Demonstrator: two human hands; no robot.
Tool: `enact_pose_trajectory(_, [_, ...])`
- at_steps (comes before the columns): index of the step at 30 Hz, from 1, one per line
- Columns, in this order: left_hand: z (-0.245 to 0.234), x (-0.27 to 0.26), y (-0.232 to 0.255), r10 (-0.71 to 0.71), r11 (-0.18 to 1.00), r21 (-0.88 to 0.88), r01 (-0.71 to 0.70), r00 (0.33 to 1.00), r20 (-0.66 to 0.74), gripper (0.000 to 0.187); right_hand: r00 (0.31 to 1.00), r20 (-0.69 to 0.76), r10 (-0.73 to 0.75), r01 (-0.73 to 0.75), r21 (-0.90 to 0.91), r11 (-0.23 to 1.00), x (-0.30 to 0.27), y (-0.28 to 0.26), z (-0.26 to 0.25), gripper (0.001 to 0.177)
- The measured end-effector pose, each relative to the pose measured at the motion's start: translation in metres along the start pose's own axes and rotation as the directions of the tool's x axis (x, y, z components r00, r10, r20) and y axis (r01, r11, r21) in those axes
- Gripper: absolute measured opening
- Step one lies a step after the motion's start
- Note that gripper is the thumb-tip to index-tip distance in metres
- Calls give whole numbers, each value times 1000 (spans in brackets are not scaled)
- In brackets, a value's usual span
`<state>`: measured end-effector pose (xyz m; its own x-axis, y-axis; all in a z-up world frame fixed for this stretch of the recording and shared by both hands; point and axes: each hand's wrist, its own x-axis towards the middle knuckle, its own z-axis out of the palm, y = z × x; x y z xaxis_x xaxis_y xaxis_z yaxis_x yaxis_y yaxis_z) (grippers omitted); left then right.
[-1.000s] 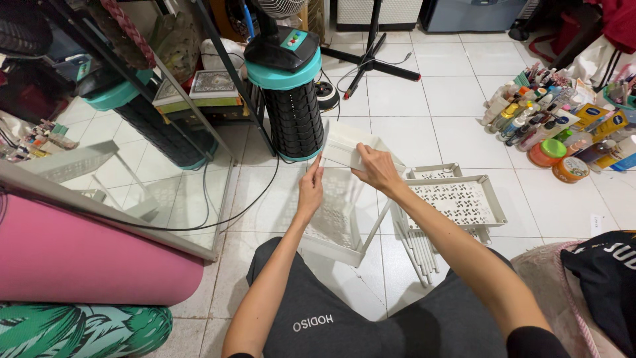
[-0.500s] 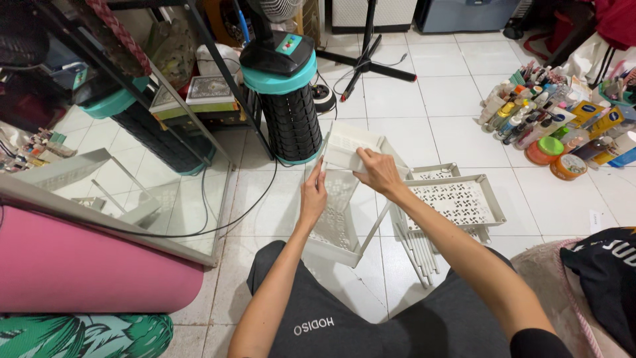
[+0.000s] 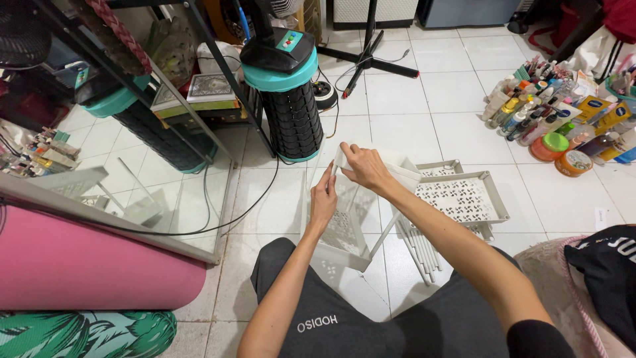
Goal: The person assembles a white plastic shelving unit by inserting vertical poles into the trays and stacking them. They handle multiple trays and poles, arranging them on the floor and connecting them to form a multi-tiered structure.
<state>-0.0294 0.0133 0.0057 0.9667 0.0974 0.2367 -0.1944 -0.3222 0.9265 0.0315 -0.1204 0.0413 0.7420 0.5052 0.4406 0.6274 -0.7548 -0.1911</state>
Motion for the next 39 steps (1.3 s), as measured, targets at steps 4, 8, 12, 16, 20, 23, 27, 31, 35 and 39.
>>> enact_pose_trajectory(4, [2, -2, 5, 88, 995, 48, -88, 996, -5, 37, 994, -91, 58, -60, -19, 998, -12, 4, 5, 55])
enact_pose_trajectory(8, [1, -3, -1, 94, 992, 76, -97, 994, 52, 36, 961, -264, 87, -88, 7, 996, -7, 26, 13, 53])
enact_pose_trajectory(12, [6, -19, -22, 55, 996, 66, -58, 998, 41, 35, 907, -313, 282, -262, 105, 959, 14, 71, -35, 49])
enact_pose_trajectory(16, [7, -23, -51, -74, 997, -32, 70, 984, -162, 27, 944, -304, 129, -81, 165, 983, 21, 80, -78, 50])
enact_pose_trajectory(20, [-1, -19, -90, -51, 997, -69, 36, 974, -222, 16, 956, -291, 33, -53, -59, 997, -1, 95, -112, 48])
enact_pose_trajectory(23, [-1, -30, -121, -94, 995, -56, 86, 984, -154, 12, 986, -102, 130, -141, -108, 984, -37, 125, -114, 45])
enact_pose_trajectory(27, [8, -42, -155, -37, 999, 29, 44, 978, -206, 7, 977, -10, 214, -210, -234, 949, -107, 165, -73, 30])
enact_pose_trajectory(31, [16, -39, -179, -342, 936, 25, 351, 924, -172, 11, 977, -32, 209, -209, -300, 931, -176, 192, -28, 27])
enact_pose_trajectory(35, [21, -35, -186, -364, 920, 78, 384, 912, -192, 16, 974, 25, 224, -195, -402, 895, -233, 207, 14, 20])
enact_pose_trajectory(39, [29, -33, -159, -391, 870, 234, 433, 897, -205, 42, 955, 55, 293, -238, -450, 861, -266, 225, 51, 19])
